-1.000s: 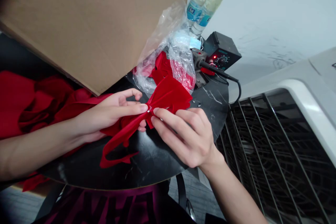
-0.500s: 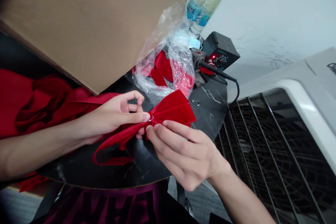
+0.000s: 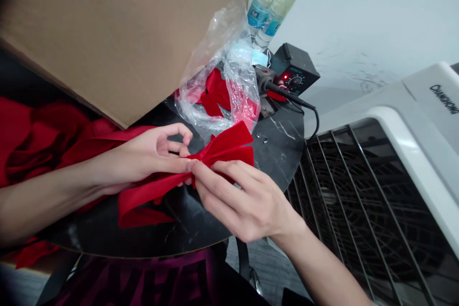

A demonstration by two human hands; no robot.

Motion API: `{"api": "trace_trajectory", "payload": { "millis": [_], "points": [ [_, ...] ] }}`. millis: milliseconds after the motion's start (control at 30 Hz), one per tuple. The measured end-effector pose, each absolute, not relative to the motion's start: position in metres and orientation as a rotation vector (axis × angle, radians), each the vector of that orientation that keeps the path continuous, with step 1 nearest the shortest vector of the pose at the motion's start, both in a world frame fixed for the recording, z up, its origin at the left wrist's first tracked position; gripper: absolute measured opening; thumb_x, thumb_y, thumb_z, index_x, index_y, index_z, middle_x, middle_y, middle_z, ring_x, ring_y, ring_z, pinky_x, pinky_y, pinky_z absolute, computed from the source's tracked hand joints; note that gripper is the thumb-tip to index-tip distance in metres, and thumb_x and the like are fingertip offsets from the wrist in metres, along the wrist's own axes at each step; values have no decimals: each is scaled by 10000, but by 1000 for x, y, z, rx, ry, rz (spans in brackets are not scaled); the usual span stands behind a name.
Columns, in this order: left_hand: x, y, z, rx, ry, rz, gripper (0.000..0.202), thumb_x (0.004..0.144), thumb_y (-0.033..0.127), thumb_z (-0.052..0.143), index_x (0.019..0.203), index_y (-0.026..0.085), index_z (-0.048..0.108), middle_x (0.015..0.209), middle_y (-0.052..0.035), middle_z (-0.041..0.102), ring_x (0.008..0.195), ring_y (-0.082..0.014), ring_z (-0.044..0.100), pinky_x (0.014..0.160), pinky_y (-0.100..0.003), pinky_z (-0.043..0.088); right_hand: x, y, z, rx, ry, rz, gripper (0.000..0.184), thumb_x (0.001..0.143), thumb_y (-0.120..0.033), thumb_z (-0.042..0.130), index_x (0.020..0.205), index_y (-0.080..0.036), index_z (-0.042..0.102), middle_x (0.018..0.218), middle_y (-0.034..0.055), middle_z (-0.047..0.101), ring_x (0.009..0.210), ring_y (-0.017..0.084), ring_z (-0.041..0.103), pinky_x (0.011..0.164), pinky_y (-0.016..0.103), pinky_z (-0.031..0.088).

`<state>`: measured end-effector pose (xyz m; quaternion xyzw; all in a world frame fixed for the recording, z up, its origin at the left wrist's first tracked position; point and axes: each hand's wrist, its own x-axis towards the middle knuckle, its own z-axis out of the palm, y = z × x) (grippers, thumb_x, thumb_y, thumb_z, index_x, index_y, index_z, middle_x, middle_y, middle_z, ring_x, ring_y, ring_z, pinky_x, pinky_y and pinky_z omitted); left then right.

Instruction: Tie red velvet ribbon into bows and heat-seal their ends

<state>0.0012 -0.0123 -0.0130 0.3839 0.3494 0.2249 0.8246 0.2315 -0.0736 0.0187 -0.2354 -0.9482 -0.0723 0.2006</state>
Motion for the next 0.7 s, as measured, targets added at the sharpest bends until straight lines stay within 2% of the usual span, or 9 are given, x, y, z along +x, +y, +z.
{"api": "trace_trajectory", "payload": {
  "millis": [133, 333, 433, 633, 700],
  "points": [
    [1, -13, -14, 867, 739, 485, 476, 692, 104, 924, 945, 224, 539, 784, 50, 714, 694, -119, 746, 646, -172, 569, 235, -74, 16, -689, -2630, -116, 233, 972, -30, 615, 1187, 12, 696, 1215, 226, 761, 1074, 308, 746, 909, 430, 667],
    [2, -13, -19, 1093, 733, 595, 422, 697, 112, 890, 916, 221, 547, 768, 49, 716, 725, -110, 731, 692, -177, 570, 234, -76, 3, -855, -2514, 90, 324, 915, 20, 681, 1235, -23, 669, 1209, 196, 727, 1110, 267, 697, 978, 417, 622],
    [2, -13, -20, 1173, 756, 618, 389, 703, 126, 874, 916, 220, 563, 760, 43, 727, 720, -117, 734, 711, -193, 577, 228, -77, 0, -951, -2422, 163, 297, 916, 29, 673, 1201, -56, 677, 1183, 165, 722, 1076, 214, 691, 972, 356, 605],
    [1, -14, -21, 1287, 782, 665, 358, 735, 166, 844, 961, 237, 576, 755, 38, 749, 744, -170, 780, 734, -246, 601, 217, -76, 1, -1118, -2283, 238, 157, 967, -89, 679, 1105, -161, 699, 1234, 112, 738, 1148, 173, 712, 1018, 279, 574],
    [1, -15, -21, 1326, 770, 671, 345, 749, 175, 833, 971, 240, 577, 746, 42, 747, 744, -172, 781, 751, -254, 604, 215, -74, 3, -1183, -2245, 335, 113, 976, -124, 674, 1071, -181, 694, 1192, 79, 759, 1053, 155, 733, 942, 260, 588]
  ]
}}
